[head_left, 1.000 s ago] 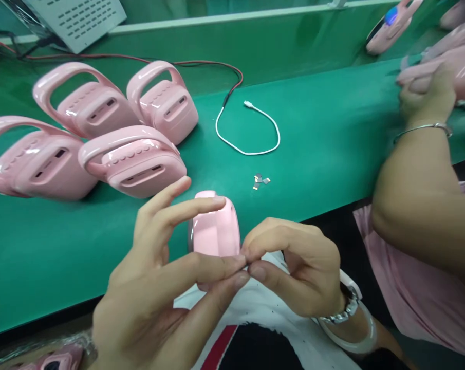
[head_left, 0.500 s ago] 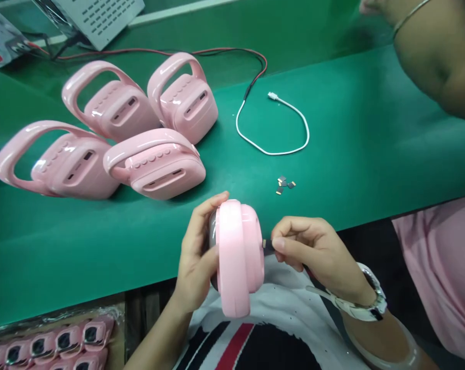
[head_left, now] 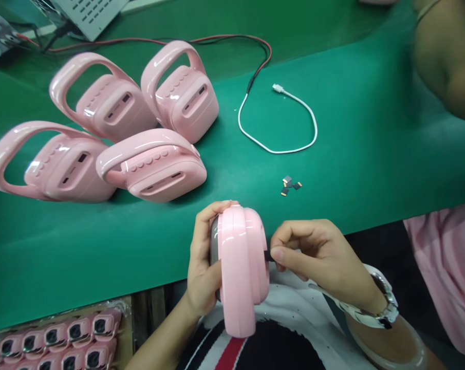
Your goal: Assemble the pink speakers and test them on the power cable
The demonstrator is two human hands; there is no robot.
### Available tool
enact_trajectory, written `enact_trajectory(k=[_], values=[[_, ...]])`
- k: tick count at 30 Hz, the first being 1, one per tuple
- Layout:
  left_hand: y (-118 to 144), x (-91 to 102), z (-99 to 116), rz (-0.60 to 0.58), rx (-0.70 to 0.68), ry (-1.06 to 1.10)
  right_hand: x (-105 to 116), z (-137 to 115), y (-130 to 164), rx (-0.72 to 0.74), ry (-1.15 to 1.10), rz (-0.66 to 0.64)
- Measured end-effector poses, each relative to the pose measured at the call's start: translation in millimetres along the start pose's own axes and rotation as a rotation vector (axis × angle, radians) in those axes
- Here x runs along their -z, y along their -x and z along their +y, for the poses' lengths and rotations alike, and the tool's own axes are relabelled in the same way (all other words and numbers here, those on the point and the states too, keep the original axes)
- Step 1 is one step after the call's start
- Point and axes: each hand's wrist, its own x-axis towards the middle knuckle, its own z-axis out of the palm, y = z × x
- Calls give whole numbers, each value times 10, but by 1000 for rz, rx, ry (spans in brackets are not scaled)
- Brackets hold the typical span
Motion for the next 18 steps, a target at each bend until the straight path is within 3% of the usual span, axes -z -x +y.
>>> enact_trajectory(k=[9, 18], values=[[6, -6, -16, 3, -44, -15, 47, 2, -7, 98, 163, -36], [19, 9, -13, -6, -11, -8, -84, -52, 6, 65, 155, 36]])
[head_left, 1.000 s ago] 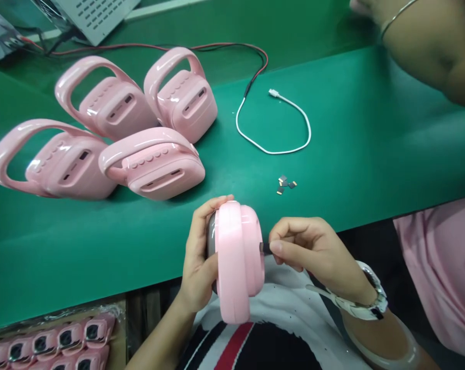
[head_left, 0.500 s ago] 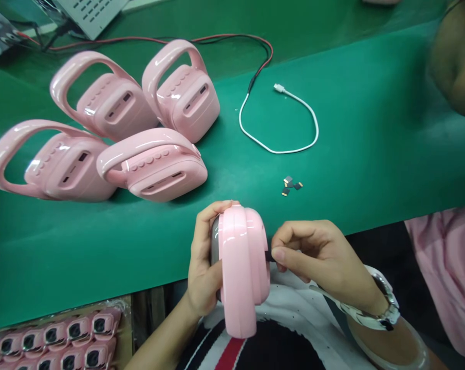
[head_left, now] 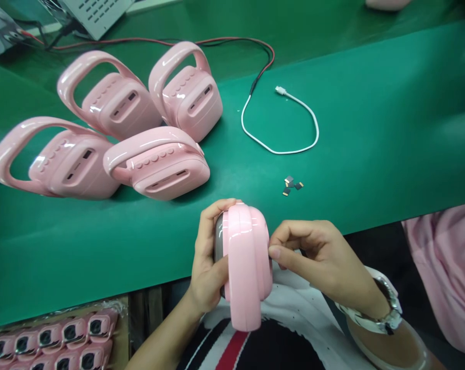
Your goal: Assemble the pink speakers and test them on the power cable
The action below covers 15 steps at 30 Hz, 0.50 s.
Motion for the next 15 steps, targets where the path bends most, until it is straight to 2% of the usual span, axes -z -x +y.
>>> enact_trajectory(k=[4, 9, 15], values=[[-9, -6, 4, -7, -15, 8, -25, 97, 10, -1, -172, 41], [-3, 2, -8, -8, -9, 0, 41, 276, -41, -153, -442, -48], [-1, 17, -15, -1, -26, -39, 78, 293, -84, -203, -479, -115]])
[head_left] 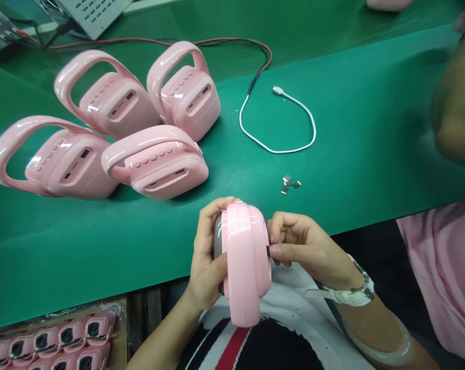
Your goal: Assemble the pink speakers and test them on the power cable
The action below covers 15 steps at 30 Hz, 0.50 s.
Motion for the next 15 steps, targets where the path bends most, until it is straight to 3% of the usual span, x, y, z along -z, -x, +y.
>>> enact_trajectory(k=[10, 15], values=[[-5, -9, -10, -2, -3, 9, -29, -52, -21, 72, 12, -5], [-29, -44, 28, 1, -22, -5, -39, -232, -27, 72, 276, 2]])
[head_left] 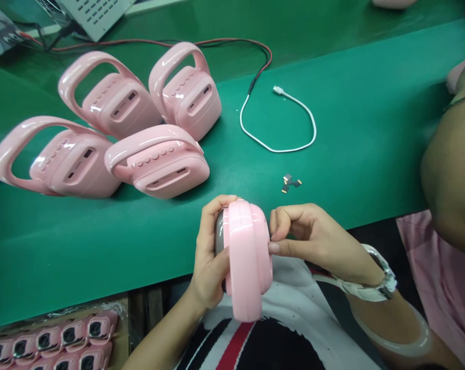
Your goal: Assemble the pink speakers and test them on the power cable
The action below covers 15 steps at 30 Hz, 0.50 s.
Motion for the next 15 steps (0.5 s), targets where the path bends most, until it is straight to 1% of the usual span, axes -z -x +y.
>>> enact_trajectory(k=[3, 6, 9, 11, 12, 13, 15], values=[[-13, -11, 19, -8, 15, 1, 5, -90, -28, -15, 115, -43], [-20, 4, 9, -31, 5, 1, -17, -94, -26, -18, 161, -42], [-32, 42, 1, -65, -21, -42, -6, -41, 12, 38, 166, -35], [-47, 68, 15, -96, 0, -85, 65, -15, 36, 86, 222, -20], [-55, 79, 27, -108, 8, -101, 124, -10, 40, 121, 289, 41], [-62, 86, 42, -118, 9, -105, 197, -10, 38, 163, 389, 150], [-73, 93, 73, -132, -2, -85, 368, -16, 15, 259, 673, 472]])
